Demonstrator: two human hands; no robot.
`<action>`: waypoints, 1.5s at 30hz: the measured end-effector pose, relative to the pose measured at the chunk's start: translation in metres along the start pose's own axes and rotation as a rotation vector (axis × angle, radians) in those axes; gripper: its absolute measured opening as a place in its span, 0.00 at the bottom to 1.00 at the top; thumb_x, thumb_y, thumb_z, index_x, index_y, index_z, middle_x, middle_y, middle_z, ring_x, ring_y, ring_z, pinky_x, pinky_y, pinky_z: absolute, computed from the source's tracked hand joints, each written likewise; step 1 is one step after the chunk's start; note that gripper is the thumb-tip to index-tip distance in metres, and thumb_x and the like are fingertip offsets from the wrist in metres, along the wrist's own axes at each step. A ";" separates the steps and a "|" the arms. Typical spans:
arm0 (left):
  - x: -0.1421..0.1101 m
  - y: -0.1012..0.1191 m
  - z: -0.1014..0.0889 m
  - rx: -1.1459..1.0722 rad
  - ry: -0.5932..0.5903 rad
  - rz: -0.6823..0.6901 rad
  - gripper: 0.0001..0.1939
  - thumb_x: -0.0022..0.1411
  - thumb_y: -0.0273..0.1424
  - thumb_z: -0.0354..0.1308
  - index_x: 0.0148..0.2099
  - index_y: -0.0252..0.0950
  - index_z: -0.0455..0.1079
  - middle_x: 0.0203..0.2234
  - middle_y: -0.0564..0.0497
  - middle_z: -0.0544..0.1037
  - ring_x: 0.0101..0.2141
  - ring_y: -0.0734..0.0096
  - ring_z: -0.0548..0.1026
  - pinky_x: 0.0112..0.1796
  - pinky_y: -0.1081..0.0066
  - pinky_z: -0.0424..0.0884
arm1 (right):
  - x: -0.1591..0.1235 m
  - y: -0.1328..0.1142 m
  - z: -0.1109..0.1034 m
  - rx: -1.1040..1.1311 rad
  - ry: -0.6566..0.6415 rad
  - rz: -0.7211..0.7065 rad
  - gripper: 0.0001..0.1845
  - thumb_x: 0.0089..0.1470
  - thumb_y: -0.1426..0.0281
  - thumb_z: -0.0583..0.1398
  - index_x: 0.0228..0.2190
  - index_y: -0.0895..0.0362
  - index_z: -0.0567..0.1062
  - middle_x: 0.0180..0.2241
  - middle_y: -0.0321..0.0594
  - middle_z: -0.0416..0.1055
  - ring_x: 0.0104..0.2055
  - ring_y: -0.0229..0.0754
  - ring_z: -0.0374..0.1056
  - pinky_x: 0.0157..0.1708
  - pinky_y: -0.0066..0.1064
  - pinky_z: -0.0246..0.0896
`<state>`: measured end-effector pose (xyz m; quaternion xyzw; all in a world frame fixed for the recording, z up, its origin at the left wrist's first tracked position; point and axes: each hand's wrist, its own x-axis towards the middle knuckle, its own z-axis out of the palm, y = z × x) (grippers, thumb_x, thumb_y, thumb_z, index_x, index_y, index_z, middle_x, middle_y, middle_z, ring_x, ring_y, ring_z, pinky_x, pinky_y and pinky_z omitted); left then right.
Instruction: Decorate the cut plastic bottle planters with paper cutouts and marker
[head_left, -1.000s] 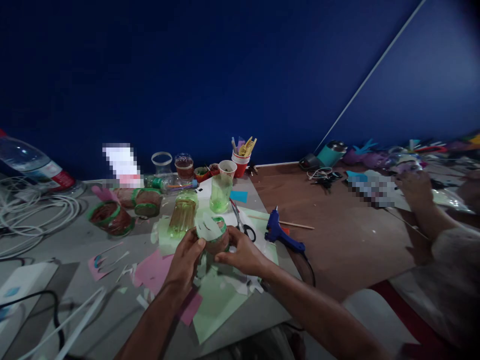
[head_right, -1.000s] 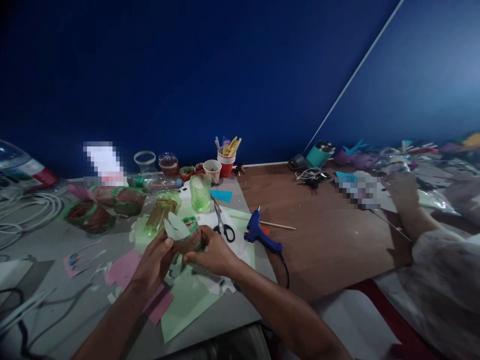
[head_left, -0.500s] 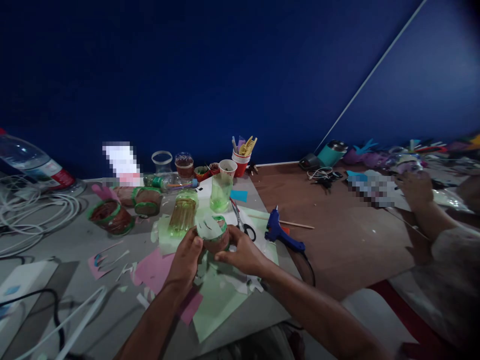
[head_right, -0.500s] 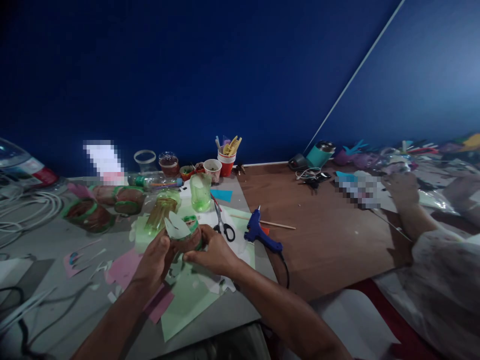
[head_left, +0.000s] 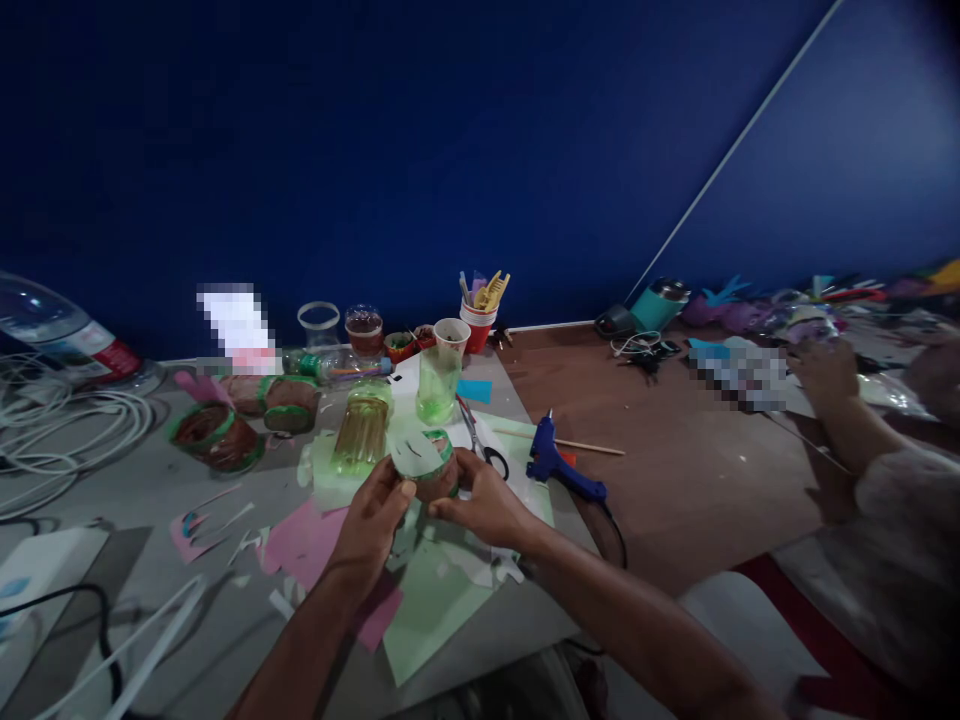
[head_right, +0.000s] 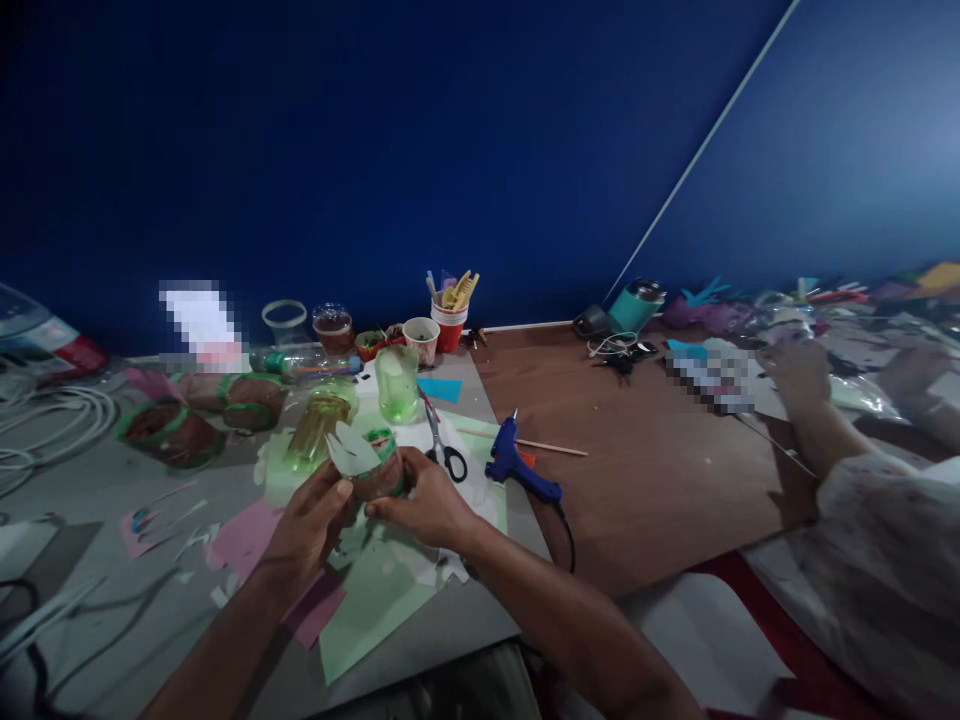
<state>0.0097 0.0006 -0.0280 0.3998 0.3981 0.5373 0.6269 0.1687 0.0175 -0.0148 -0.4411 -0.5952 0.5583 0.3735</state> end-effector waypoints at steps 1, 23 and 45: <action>0.000 0.001 0.000 0.005 0.011 -0.009 0.25 0.55 0.35 0.61 0.55 0.39 0.66 0.46 0.45 0.76 0.52 0.57 0.69 0.49 0.62 0.67 | 0.000 0.000 0.000 -0.001 -0.001 -0.001 0.24 0.38 0.73 0.66 0.41 0.57 0.69 0.41 0.39 0.73 0.43 0.43 0.68 0.44 0.34 0.61; -0.005 0.003 0.009 0.115 0.069 -0.008 0.18 0.58 0.43 0.56 0.23 0.36 0.63 0.13 0.58 0.63 0.19 0.77 0.61 0.26 0.74 0.62 | 0.007 0.000 -0.010 0.498 0.008 -0.066 0.36 0.36 0.51 0.67 0.44 0.57 0.70 0.44 0.45 0.72 0.48 0.51 0.68 0.47 0.40 0.64; -0.005 0.012 0.007 0.018 0.110 0.003 0.11 0.52 0.38 0.61 0.30 0.36 0.68 0.12 0.61 0.65 0.13 0.82 0.60 0.27 0.71 0.67 | 0.009 -0.017 -0.035 0.486 0.204 -0.153 0.38 0.30 0.47 0.68 0.42 0.53 0.70 0.40 0.44 0.73 0.43 0.51 0.70 0.36 0.38 0.69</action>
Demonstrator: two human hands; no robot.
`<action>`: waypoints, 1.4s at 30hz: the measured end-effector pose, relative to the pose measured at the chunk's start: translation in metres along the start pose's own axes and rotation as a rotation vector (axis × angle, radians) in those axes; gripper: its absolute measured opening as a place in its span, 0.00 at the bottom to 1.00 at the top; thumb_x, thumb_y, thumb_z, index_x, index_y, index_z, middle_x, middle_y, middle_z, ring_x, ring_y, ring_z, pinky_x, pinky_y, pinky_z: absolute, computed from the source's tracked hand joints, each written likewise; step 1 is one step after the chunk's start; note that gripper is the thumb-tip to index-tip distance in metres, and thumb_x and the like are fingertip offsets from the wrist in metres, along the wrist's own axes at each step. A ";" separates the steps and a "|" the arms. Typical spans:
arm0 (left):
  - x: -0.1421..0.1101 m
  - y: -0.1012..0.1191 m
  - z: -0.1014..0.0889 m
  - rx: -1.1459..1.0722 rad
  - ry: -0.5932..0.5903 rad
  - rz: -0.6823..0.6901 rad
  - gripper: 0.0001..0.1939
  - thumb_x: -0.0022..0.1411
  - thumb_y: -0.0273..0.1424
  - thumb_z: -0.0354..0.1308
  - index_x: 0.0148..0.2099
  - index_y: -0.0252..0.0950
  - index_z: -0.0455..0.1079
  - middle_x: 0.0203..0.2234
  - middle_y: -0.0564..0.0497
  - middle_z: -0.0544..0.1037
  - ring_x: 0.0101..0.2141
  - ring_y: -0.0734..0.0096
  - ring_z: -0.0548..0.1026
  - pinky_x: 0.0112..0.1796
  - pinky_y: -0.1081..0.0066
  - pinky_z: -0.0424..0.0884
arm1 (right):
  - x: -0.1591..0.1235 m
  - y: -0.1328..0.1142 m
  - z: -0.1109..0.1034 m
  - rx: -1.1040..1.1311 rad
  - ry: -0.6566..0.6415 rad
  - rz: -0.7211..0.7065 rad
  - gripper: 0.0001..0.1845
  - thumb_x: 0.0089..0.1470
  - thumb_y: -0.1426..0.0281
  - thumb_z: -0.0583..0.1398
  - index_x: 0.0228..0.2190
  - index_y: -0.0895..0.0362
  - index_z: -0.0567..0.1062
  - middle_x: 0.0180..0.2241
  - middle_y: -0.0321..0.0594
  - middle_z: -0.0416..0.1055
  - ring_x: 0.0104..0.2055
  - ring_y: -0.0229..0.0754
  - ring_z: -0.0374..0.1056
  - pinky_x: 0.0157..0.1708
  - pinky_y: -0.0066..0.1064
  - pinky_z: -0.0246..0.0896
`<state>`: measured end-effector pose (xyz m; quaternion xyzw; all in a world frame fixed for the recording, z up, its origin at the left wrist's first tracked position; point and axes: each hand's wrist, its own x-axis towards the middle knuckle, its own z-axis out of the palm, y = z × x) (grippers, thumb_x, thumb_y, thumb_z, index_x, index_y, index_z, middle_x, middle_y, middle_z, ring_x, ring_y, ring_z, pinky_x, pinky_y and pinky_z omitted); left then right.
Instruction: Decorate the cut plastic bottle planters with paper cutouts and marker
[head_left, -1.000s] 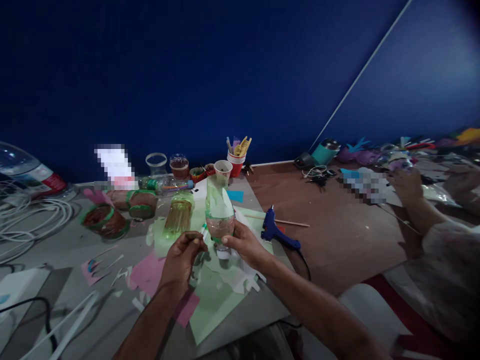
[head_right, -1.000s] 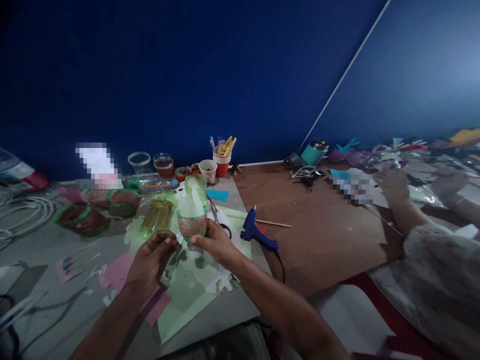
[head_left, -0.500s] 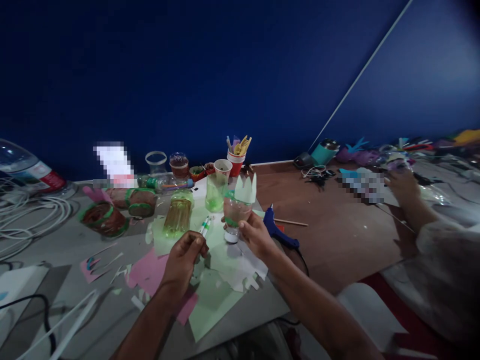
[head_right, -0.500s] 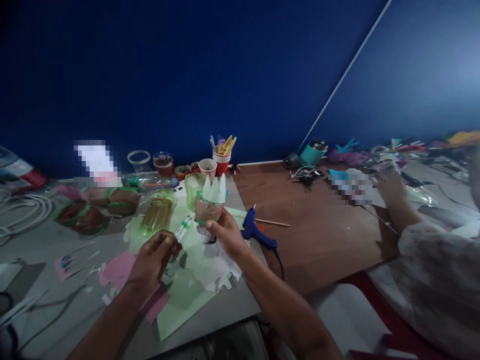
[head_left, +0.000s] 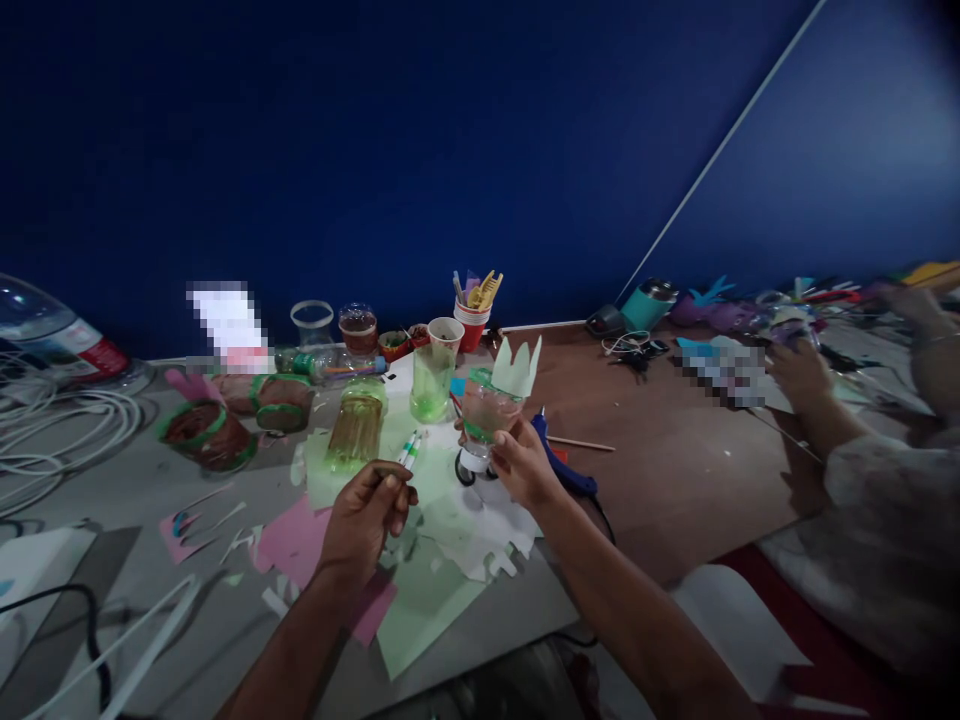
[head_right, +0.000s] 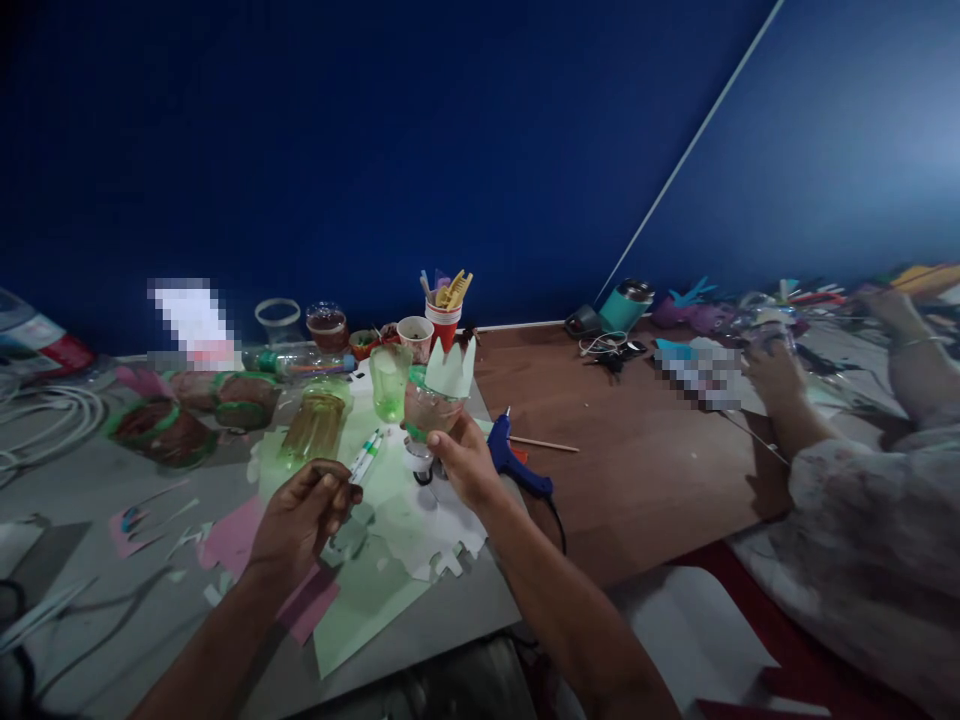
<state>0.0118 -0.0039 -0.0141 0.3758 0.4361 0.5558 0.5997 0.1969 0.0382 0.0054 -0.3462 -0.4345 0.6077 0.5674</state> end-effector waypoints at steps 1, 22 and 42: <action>-0.001 -0.002 0.000 0.019 -0.024 -0.022 0.12 0.52 0.39 0.61 0.30 0.36 0.68 0.12 0.61 0.65 0.13 0.81 0.60 0.23 0.73 0.64 | 0.000 0.000 0.000 0.002 0.005 0.002 0.38 0.30 0.47 0.68 0.42 0.53 0.70 0.40 0.44 0.73 0.43 0.51 0.70 0.36 0.38 0.69; -0.017 -0.004 0.014 0.124 -0.436 -0.154 0.10 0.57 0.37 0.56 0.31 0.35 0.67 0.22 0.52 0.71 0.21 0.71 0.73 0.26 0.68 0.69 | -0.001 -0.005 0.007 -0.125 -0.025 0.008 0.43 0.30 0.44 0.66 0.47 0.53 0.68 0.45 0.47 0.72 0.44 0.53 0.69 0.43 0.42 0.66; -0.018 -0.004 0.005 0.328 -0.519 0.052 0.14 0.60 0.35 0.53 0.23 0.35 0.63 0.18 0.56 0.63 0.20 0.77 0.61 0.24 0.75 0.57 | -0.017 -0.003 0.007 -0.028 -0.109 0.055 0.32 0.34 0.55 0.70 0.42 0.55 0.71 0.42 0.45 0.74 0.44 0.50 0.70 0.41 0.39 0.67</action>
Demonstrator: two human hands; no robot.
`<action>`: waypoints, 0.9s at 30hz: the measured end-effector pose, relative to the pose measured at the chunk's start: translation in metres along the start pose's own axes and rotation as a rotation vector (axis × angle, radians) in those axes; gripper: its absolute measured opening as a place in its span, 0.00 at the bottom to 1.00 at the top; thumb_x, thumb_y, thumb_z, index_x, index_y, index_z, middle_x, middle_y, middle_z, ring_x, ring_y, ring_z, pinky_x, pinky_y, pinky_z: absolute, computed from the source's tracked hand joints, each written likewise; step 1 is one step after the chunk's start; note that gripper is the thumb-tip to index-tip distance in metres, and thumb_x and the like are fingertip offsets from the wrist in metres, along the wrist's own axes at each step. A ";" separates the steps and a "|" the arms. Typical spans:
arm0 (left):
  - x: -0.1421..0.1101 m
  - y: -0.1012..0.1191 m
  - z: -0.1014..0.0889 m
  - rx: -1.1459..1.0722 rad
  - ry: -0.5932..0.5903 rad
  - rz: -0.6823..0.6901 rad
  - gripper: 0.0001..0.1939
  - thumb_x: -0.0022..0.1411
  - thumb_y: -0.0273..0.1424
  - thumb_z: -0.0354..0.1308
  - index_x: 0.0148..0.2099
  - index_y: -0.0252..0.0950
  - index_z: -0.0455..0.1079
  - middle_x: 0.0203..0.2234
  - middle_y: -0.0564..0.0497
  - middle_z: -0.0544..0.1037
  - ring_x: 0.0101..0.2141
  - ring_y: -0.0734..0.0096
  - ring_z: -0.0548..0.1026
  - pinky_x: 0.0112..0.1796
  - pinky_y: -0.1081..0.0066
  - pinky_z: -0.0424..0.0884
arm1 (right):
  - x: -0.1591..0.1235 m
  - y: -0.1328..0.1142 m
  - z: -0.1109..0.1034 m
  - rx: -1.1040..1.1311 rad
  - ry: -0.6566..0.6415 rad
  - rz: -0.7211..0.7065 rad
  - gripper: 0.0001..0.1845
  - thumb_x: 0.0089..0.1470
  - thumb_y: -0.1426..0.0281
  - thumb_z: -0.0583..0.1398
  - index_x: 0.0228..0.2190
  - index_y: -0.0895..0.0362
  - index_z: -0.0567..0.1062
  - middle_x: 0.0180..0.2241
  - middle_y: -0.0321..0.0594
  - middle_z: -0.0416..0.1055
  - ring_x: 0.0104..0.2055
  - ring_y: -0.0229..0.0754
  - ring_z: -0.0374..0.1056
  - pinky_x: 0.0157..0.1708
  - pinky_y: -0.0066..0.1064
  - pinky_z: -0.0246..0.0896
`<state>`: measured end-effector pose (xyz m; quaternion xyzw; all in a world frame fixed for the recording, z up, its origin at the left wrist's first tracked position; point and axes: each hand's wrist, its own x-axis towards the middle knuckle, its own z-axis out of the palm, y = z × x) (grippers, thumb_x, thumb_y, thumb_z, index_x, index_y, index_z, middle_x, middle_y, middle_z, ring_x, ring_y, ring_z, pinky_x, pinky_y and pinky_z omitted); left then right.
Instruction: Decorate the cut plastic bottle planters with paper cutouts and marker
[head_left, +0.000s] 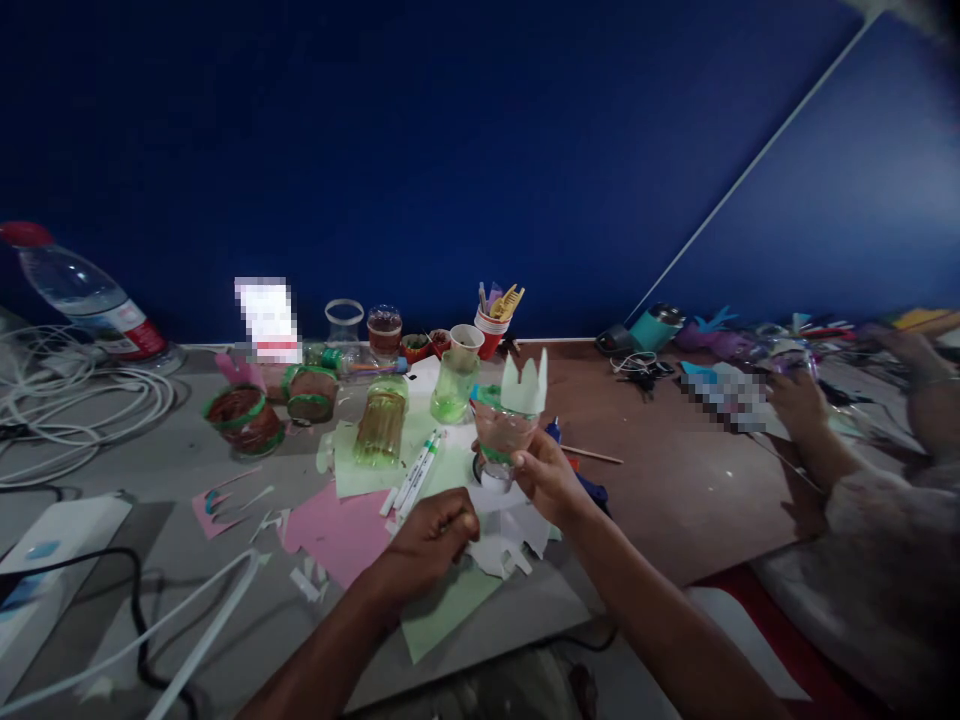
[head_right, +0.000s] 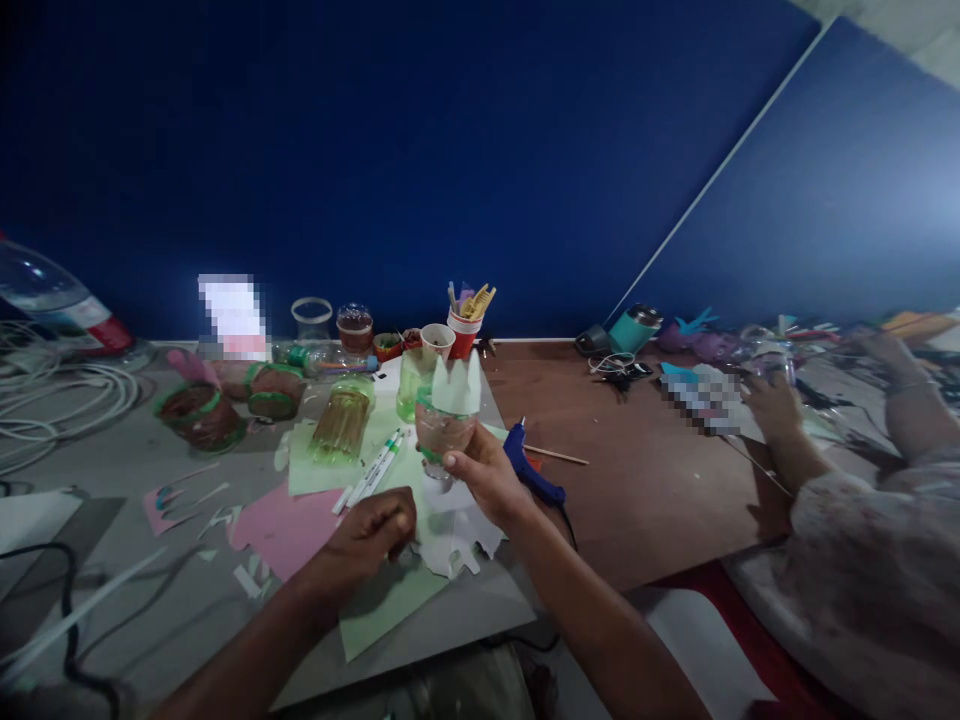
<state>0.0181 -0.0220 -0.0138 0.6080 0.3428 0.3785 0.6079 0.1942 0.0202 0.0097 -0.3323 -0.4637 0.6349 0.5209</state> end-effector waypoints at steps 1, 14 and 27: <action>0.000 0.000 -0.006 -0.025 0.085 0.022 0.16 0.61 0.37 0.51 0.23 0.35 0.63 0.18 0.56 0.63 0.20 0.77 0.61 0.23 0.74 0.57 | 0.002 0.002 0.002 0.000 -0.025 -0.004 0.32 0.35 0.56 0.70 0.42 0.56 0.71 0.42 0.45 0.74 0.44 0.50 0.70 0.42 0.39 0.67; 0.011 0.006 -0.051 -0.105 0.799 0.232 0.07 0.50 0.28 0.62 0.34 0.37 0.69 0.22 0.56 0.73 0.26 0.75 0.71 0.31 0.73 0.67 | 0.025 0.022 0.013 -0.069 -0.052 -0.067 0.29 0.37 0.59 0.70 0.42 0.55 0.71 0.42 0.41 0.73 0.45 0.45 0.67 0.46 0.36 0.61; 0.014 -0.006 -0.039 0.014 0.399 0.179 0.23 0.47 0.37 0.66 0.46 0.37 0.68 0.39 0.45 0.77 0.40 0.62 0.75 0.41 0.67 0.70 | 0.022 0.041 0.026 -0.171 -0.101 -0.129 0.27 0.41 0.57 0.67 0.39 0.56 0.65 0.35 0.37 0.68 0.38 0.39 0.65 0.40 0.31 0.61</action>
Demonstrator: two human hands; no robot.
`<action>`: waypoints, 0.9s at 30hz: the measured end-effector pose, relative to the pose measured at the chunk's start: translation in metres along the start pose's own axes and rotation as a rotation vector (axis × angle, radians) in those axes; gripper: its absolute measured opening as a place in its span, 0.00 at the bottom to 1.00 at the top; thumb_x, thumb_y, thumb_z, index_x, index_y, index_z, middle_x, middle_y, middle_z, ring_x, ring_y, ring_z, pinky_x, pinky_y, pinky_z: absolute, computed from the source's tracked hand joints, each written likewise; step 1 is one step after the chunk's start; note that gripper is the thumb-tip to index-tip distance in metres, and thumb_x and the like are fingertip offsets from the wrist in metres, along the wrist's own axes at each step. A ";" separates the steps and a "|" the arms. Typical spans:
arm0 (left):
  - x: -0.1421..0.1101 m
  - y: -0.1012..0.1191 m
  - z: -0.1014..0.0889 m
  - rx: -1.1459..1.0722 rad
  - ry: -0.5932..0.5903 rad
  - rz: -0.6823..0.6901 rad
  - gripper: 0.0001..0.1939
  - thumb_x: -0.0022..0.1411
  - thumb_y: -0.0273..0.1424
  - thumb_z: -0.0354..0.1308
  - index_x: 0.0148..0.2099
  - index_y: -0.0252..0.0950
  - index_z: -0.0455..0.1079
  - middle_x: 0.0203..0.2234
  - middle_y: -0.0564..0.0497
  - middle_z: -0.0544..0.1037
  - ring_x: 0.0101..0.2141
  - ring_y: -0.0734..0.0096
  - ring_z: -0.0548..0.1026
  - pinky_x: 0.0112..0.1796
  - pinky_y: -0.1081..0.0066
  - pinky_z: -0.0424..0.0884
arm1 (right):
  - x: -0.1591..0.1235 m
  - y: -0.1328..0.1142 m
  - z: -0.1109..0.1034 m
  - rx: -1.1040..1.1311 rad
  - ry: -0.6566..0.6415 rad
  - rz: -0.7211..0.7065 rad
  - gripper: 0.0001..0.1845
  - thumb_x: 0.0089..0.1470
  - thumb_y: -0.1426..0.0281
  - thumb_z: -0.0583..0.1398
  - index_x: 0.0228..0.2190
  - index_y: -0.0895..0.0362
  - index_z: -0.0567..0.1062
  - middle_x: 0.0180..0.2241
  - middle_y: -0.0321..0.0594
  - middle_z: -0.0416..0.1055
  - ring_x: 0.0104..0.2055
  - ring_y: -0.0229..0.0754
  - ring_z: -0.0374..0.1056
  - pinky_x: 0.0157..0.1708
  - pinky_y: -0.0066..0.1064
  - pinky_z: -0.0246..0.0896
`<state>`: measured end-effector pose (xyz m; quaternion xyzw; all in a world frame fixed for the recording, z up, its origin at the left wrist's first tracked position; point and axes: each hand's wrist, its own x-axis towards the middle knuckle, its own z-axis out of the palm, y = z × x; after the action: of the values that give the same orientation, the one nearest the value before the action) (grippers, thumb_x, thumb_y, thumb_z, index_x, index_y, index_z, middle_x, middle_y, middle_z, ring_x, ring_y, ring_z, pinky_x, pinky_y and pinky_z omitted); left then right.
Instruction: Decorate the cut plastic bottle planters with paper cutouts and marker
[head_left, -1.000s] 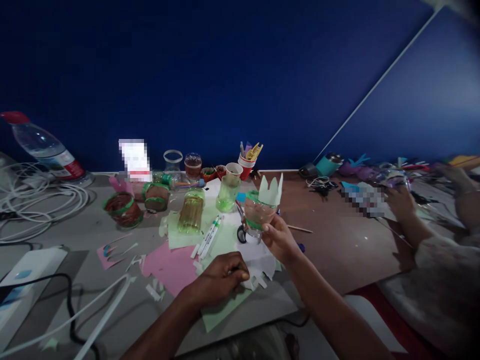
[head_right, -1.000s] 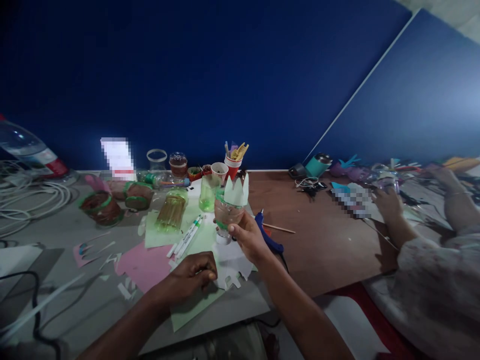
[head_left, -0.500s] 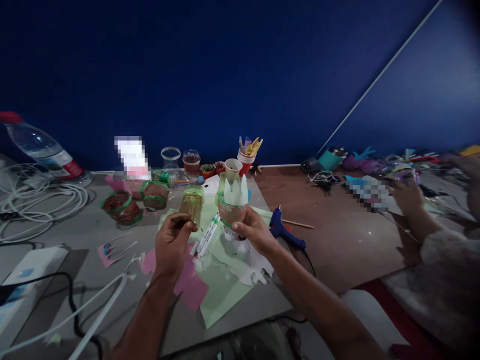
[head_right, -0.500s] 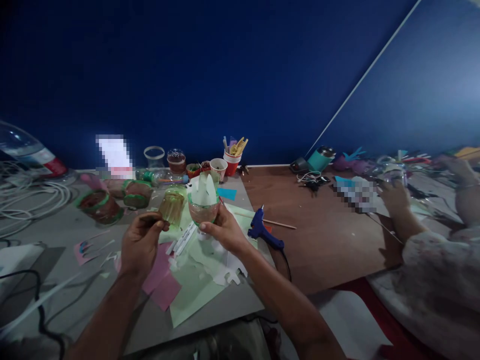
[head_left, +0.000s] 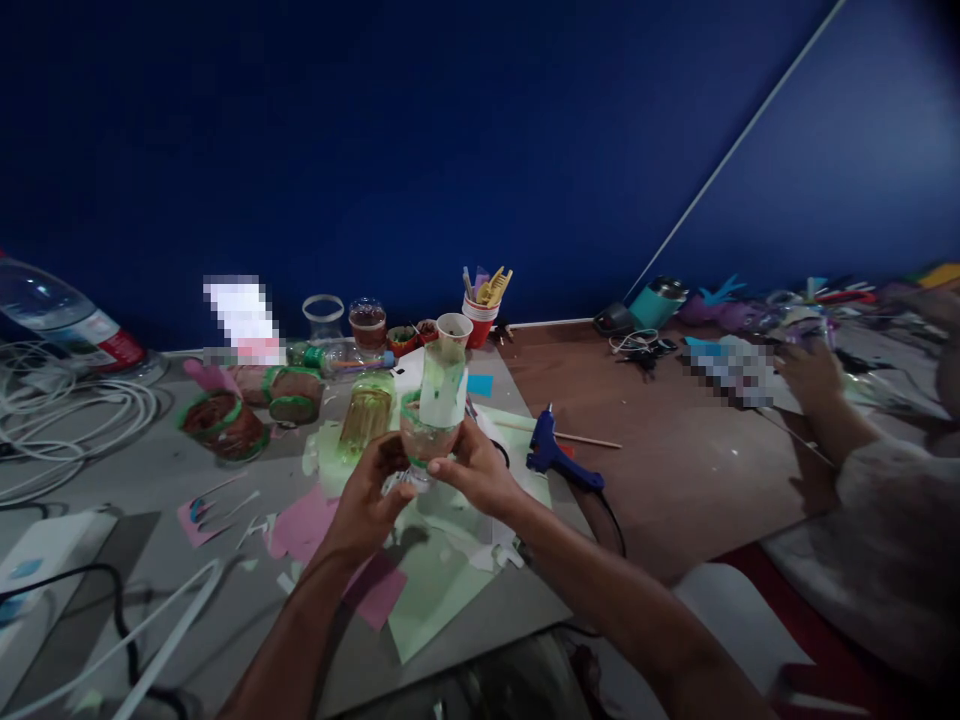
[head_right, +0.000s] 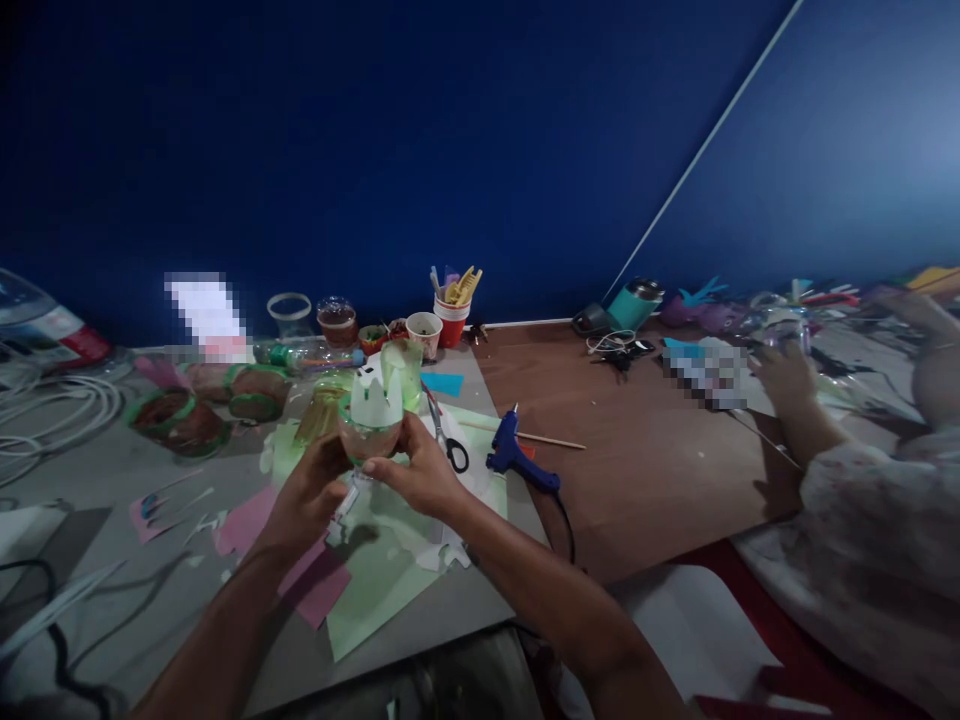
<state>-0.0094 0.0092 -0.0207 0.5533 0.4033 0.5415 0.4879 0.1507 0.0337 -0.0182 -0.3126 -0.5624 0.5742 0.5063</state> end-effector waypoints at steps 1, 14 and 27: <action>0.000 -0.001 0.002 -0.030 -0.047 -0.003 0.29 0.45 0.36 0.67 0.51 0.38 0.66 0.46 0.44 0.74 0.47 0.58 0.72 0.47 0.64 0.67 | 0.000 -0.002 0.003 -0.051 0.020 -0.023 0.25 0.42 0.57 0.67 0.38 0.56 0.65 0.34 0.36 0.67 0.37 0.39 0.64 0.39 0.30 0.61; -0.001 0.020 -0.003 -0.172 0.123 -0.320 0.12 0.46 0.35 0.65 0.33 0.34 0.71 0.21 0.54 0.73 0.23 0.73 0.70 0.27 0.72 0.67 | 0.006 -0.014 0.003 -0.436 0.011 0.055 0.07 0.50 0.67 0.58 0.31 0.58 0.72 0.31 0.38 0.69 0.35 0.38 0.66 0.36 0.29 0.61; 0.001 0.012 0.006 -0.366 0.099 -0.288 0.14 0.47 0.35 0.66 0.33 0.34 0.68 0.24 0.56 0.71 0.21 0.80 0.67 0.25 0.76 0.64 | 0.028 0.012 0.007 -1.184 -0.280 -0.135 0.14 0.51 0.81 0.52 0.37 0.60 0.73 0.42 0.46 0.68 0.39 0.39 0.66 0.39 0.29 0.62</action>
<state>-0.0039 0.0069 -0.0081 0.3653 0.3966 0.5568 0.6319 0.1327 0.0590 -0.0229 -0.4264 -0.8656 0.1663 0.2031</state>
